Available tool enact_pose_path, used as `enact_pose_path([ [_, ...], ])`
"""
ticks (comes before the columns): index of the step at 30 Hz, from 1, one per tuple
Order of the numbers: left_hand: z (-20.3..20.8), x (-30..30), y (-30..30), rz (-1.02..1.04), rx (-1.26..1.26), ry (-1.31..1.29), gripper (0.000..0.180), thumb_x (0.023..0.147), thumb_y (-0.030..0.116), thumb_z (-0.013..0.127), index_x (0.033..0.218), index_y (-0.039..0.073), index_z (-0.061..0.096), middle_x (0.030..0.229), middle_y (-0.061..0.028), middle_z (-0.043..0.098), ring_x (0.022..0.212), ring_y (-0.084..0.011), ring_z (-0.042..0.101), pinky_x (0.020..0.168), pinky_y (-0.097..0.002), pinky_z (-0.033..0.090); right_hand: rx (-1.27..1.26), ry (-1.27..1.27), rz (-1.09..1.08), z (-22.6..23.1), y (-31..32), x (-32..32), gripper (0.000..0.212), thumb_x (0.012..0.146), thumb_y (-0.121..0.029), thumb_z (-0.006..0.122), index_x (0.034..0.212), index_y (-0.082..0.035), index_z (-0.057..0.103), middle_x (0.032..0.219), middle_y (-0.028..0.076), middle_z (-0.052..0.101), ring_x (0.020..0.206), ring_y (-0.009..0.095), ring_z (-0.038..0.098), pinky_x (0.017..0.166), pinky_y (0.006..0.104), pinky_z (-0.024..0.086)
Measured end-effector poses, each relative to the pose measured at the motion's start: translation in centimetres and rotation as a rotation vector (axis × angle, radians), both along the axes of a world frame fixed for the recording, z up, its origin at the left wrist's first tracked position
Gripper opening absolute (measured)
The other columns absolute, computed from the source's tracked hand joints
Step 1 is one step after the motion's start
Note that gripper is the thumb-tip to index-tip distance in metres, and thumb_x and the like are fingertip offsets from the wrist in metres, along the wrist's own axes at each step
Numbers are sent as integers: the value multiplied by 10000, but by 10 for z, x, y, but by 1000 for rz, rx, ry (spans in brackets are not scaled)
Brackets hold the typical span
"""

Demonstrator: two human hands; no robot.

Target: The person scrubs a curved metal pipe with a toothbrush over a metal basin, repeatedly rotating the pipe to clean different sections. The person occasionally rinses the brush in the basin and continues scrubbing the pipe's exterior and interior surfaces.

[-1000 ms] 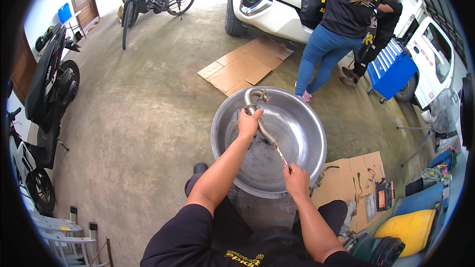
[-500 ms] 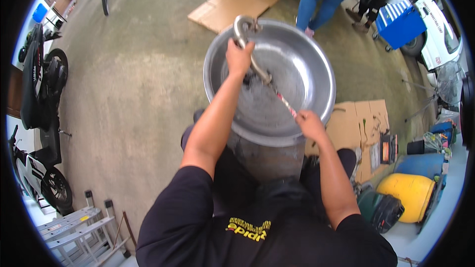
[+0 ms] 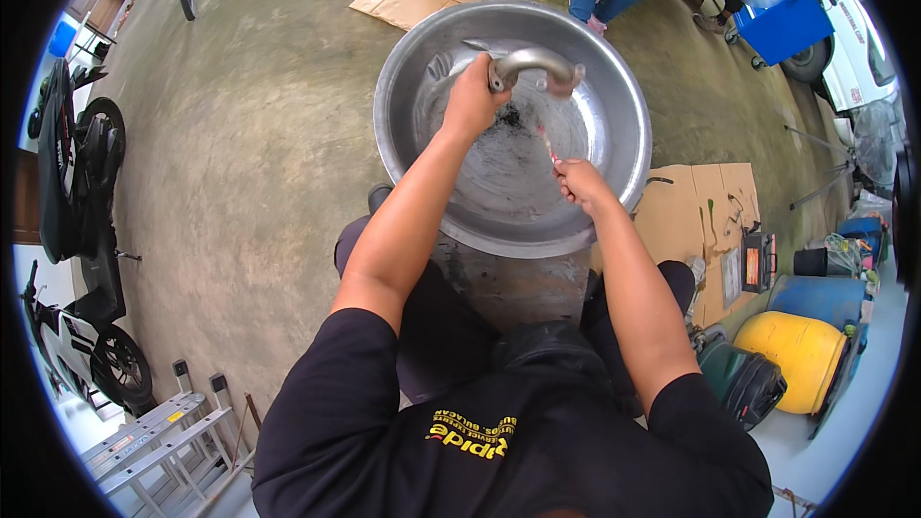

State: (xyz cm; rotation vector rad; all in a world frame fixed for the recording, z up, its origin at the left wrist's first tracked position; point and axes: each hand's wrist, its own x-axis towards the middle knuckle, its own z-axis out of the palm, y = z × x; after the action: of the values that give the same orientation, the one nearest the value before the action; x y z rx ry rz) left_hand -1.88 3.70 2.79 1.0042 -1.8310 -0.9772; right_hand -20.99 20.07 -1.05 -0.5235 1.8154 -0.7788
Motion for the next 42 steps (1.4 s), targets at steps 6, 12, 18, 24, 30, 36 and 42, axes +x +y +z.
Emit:
enact_pose_path([
  [6,-17,1,5,-50,19,-66,459,738,62,768,1140,19,551,1044,-220,669,1001,-401,642,849,-423,488,5,8,-21,-11,-4,2,246,976,-225,521,837,-34,588,617,-1,483,506,123,442,454,296,311],
  [12,-1,0,0,3,-17,-4,440,753,89,758,1130,17,542,1000,-213,681,961,-363,667,846,-401,503,-12,33,-2,-8,-3,1,247,953,-219,529,814,-25,593,639,14,501,518,131,450,460,297,308],
  [18,16,6,-10,57,-74,49,458,735,98,780,1103,21,518,998,-216,677,955,-399,655,826,-432,503,-78,-32,-47,9,-7,3,286,973,-258,541,820,-23,596,654,8,495,538,121,451,478,287,323],
  [24,22,15,-15,157,6,100,463,739,103,790,1105,26,516,992,-199,687,941,-357,675,820,-403,513,31,-22,12,14,-3,2,307,1001,-262,518,808,-33,586,667,-17,478,562,98,438,523,254,358],
  [30,38,26,-18,272,18,67,417,749,116,779,1082,29,542,987,-193,695,937,-342,683,826,-395,516,-170,-86,-22,20,-4,9,286,987,-240,512,798,-37,582,640,-23,460,541,94,420,521,242,352],
  [36,24,25,-19,219,-24,72,421,751,126,780,1082,27,539,951,-206,691,922,-359,682,807,-406,517,-166,-74,-44,23,-5,10,264,969,-227,513,785,-47,575,612,-22,454,518,93,417,509,245,341],
  [42,27,23,-19,201,285,247,349,775,108,745,1037,27,530,820,-127,679,607,-188,666,611,-357,524,-12,-17,18,23,-1,4,253,993,-248,499,807,-86,554,597,-52,442,511,77,423,504,240,309],
])
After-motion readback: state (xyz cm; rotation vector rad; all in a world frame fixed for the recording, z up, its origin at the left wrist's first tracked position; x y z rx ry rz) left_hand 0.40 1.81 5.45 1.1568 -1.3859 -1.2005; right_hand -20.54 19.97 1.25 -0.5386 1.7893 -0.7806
